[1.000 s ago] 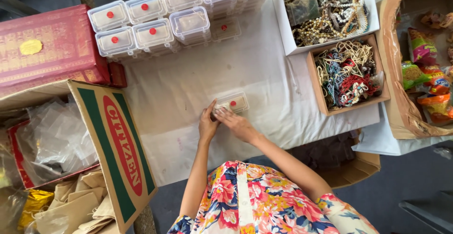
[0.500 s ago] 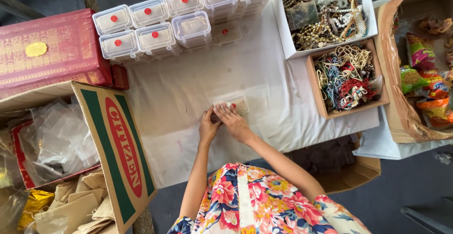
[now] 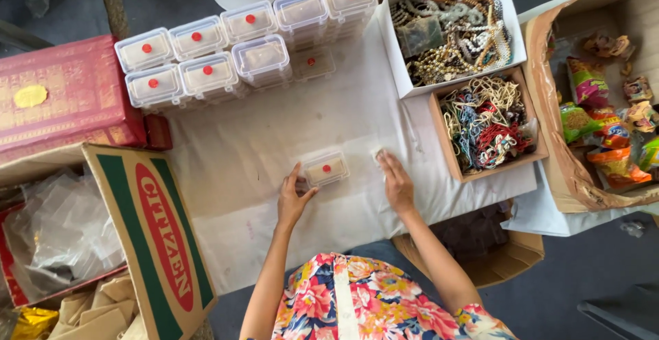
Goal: The recorder is seen organizing various pieces of jewelry, including necklaces and small items in pouches and containers, on a table.
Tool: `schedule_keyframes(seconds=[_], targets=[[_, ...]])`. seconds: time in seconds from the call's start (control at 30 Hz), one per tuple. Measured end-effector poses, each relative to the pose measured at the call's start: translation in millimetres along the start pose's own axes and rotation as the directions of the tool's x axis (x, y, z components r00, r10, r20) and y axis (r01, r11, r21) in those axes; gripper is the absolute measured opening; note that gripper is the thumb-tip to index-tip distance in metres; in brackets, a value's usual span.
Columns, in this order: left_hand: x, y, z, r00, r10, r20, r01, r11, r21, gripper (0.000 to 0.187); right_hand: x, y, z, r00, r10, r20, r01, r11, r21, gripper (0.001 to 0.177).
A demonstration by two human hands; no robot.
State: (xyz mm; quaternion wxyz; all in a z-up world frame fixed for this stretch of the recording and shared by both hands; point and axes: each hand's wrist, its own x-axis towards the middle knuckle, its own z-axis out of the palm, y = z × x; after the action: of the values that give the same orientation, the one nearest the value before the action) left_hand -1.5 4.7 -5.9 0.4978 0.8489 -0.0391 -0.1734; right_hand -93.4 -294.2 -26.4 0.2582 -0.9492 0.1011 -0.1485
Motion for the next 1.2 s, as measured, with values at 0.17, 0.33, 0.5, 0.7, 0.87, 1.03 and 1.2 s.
schedule_keyframes(seconds=[0.17,0.33,0.5,0.7,0.87,1.03,1.2], targets=[[0.7,56.1,-10.7,0.992,-0.124,-0.009,0.123,0.970,0.211,0.113,2.2,-14.8,-3.5,0.999,-0.039,-0.017,0.037,0.995,-0.090,0.047],[8.8,75.4,6.0,0.932,0.308,-0.191,-0.202,0.878,0.435,0.110,0.2,-16.7,-2.9,1.000,-0.002,-0.004,0.002,0.996,-0.088,0.044],[25.8,91.2,35.8,0.921,0.300,0.250,-0.388,0.633,0.669,0.107,4.0,-16.3,-3.8,1.000,-0.016,-0.014,0.015,0.994,-0.109,0.042],[35.0,90.2,38.9,0.921,0.286,0.263,-0.386,0.587,0.711,0.106,7.2,-16.4,-6.5,1.000,-0.027,-0.007,0.026,0.994,-0.102,0.044],[59.3,93.6,32.2,0.864,0.241,0.442,-0.503,0.356,0.788,0.100,8.2,-19.9,-7.4,0.999,-0.042,0.004,0.042,0.993,-0.110,0.046],[134.0,126.9,26.7,0.836,0.317,0.448,-0.546,0.405,0.733,0.083,13.3,-15.7,-3.6,1.000,-0.021,0.010,0.022,0.993,-0.113,0.047],[231.6,157.5,22.2,0.789,0.561,0.253,-0.476,0.297,0.828,0.063,6.7,-16.0,-3.2,1.000,-0.018,0.011,0.019,0.994,-0.110,0.047]])
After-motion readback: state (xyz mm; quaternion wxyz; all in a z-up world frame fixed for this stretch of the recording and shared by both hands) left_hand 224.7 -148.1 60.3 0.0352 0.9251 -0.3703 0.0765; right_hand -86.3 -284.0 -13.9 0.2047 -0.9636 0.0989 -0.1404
